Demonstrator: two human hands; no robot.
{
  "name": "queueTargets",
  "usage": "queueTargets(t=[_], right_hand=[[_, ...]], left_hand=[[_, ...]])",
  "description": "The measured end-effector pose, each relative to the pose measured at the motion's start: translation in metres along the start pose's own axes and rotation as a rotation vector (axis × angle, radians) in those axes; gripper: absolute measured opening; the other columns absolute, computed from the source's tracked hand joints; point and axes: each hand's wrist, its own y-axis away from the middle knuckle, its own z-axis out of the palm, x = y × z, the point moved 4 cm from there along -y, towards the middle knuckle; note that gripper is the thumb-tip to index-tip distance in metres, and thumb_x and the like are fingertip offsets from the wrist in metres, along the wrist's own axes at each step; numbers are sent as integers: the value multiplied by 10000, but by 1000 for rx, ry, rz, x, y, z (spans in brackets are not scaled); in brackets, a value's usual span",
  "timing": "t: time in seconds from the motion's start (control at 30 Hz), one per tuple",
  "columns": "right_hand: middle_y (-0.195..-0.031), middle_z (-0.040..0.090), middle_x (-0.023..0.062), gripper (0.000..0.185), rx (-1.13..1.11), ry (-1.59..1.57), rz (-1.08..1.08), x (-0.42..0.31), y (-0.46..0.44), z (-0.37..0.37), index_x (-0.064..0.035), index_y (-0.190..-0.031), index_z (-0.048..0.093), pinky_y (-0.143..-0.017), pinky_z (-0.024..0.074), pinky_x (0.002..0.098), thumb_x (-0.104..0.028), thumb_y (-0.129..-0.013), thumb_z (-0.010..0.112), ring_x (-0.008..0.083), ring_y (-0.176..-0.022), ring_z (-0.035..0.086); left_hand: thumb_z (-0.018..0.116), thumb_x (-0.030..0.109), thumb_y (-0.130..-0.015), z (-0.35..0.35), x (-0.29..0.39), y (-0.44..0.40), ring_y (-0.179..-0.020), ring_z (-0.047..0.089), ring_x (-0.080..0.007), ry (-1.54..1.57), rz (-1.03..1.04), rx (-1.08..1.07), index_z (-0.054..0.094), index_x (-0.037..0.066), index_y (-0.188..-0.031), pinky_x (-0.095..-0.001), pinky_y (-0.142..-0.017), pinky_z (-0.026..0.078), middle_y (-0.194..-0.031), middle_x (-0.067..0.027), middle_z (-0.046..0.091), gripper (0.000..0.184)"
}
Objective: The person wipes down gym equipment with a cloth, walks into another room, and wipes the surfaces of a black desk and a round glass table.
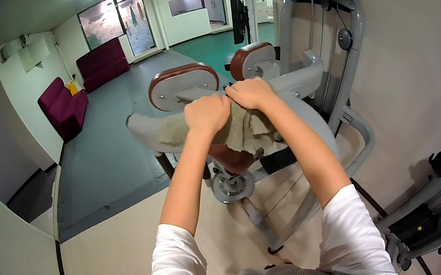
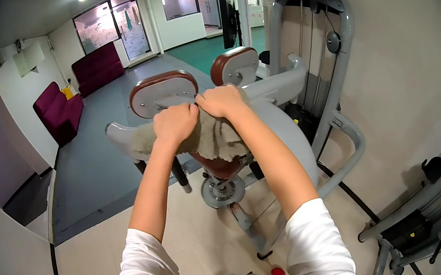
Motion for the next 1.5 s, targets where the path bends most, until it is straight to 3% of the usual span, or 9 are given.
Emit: queueTargets(t=[0.17,0.3,0.5,0.67,0.87,1.1,1.33,1.4,1.5], right_hand=[[-966,634,136,466,46,13,-67,57,-1,7,-89,-904,657,-839,390,438,-376,-861,292,311,-921,587],[-954,636,119,421,130,63,-186,104,-2,5,-83,-872,641,-828,409,434,-339,-863,307,302,-920,589],[-859,651,109,386,241,68,-145,146,10,-5,-88,-805,653,-767,427,426,-295,-852,331,310,-822,607],[-781,656,117,387,312,49,-108,149,2,-11,-84,-770,671,-717,428,424,-286,-843,349,322,-739,615],[-952,639,163,400,-18,-19,34,148,0,-25,-64,-890,674,-796,440,409,-278,-815,344,319,-878,613],[-1080,591,185,430,-172,-134,108,158,-21,-29,-56,-1023,634,-845,436,405,-322,-762,419,327,-998,568],[-911,631,176,328,162,-282,80,165,-30,-29,-47,-870,654,-757,468,435,-291,-789,451,351,-847,597],[-889,634,167,327,205,-269,44,164,-27,-26,-55,-858,656,-749,468,432,-295,-789,443,345,-829,599],[-844,639,151,334,248,-237,-37,162,-20,-23,-68,-832,658,-736,468,426,-303,-792,424,335,-797,601]], left_hand=[[362,303,-855,27,44,-15,-789,609,-304,-50,109,271,599,66,-833,-436,-701,457,-836,-119,636,337],[386,294,-851,44,81,-33,-798,606,-278,-103,125,333,592,68,-828,-417,-701,455,-834,-107,628,306],[373,361,-846,56,117,-55,-843,603,-270,-74,83,263,595,87,-921,-380,-734,446,-936,-103,632,360],[333,384,-855,52,123,-68,-877,591,-303,-79,-28,66,598,102,-973,-422,-750,453,-978,-115,624,405],[290,368,-861,52,125,-78,-919,580,-315,-111,-128,-112,633,107,-921,-427,-782,454,-997,-127,618,435],[309,372,-843,59,117,-100,-988,559,-318,-23,-205,-187,639,112,-995,-422,-837,442,-1062,-148,597,447],[431,375,-798,63,117,-120,-980,556,-318,32,-220,-32,627,71,-979,-413,-847,438,-1031,-165,598,404],[427,379,-807,57,121,-117,-1007,521,-296,-63,-171,230,595,64,-1003,-412,-846,426,-1032,-143,570,407],[443,357,-831,55,121,-112,-1070,459,-252,-79,-216,200,547,71,-1087,-398,-858,390,-1115,-109,510,398]])
